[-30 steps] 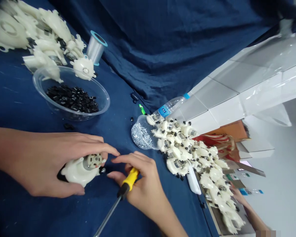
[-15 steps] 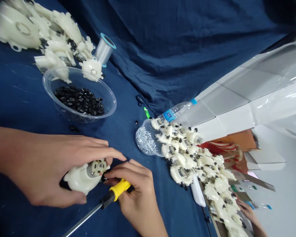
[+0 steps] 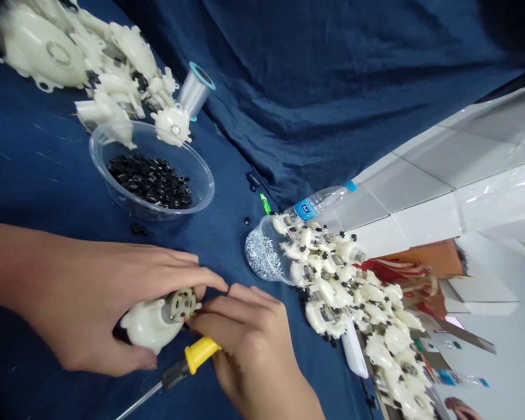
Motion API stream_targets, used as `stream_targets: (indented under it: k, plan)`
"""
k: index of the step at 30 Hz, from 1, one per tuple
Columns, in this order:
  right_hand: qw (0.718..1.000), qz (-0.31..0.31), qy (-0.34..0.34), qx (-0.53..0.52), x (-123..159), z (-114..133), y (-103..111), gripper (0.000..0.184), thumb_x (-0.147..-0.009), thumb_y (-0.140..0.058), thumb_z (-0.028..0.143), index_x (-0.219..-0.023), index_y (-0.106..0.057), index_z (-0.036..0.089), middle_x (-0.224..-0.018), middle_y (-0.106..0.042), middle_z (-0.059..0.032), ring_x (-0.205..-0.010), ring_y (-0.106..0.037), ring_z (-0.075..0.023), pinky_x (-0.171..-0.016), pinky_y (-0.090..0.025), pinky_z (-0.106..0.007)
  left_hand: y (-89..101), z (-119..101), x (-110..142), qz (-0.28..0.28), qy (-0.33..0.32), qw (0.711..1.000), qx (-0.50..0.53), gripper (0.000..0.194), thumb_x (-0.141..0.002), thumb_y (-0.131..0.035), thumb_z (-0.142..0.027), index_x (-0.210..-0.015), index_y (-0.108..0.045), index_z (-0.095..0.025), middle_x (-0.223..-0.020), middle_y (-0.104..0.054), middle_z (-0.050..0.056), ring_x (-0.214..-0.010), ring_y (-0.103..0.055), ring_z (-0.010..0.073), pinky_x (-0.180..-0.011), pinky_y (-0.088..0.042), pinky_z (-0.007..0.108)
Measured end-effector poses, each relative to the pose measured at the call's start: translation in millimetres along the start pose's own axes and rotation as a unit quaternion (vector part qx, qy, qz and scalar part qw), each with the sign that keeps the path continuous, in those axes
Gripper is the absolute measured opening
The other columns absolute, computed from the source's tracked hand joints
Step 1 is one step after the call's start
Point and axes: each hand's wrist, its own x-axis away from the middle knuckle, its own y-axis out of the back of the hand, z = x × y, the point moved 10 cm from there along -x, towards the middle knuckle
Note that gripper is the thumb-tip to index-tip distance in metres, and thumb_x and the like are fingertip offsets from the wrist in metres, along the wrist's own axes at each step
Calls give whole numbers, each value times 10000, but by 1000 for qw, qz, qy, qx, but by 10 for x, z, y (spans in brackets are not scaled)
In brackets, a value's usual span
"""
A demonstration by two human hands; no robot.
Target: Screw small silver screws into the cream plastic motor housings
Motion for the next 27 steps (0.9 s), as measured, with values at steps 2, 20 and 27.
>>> stream_targets:
  k: [2,20,27]
  plan:
    - [1000,8,7,9,1,14,-11,296,-805,-498,-5,-930,-690,183,-819,-692,-7,-720,-506,-157,-632,-334,-307,-1,6,0,1,5,1000,26,641,-692,-750,-282,-1280,-495,-271,-1084,-640,26,-988,-649,246,-853,-512,312]
    - [990,44,32,131,27,89,-126,224,-968,-460,131,-781,-581,147,-724,-553,-30,-685,-405,-172,-603,-254,-334,77,-80,2,-35,-35,995,82,516,-645,-676,-144,-1129,-522,-240,-989,-580,-15,-938,-629,173,-838,-494,204]
    - [987,43,65,140,57,88,-194,254,-947,-425,111,-729,-550,145,-708,-536,-37,-681,-390,-175,-587,-234,-340,71,-84,4,-34,-38,995,84,370,-634,-663,-129,-954,-502,-221,-918,-570,-23,-850,-617,159,-711,-464,194]
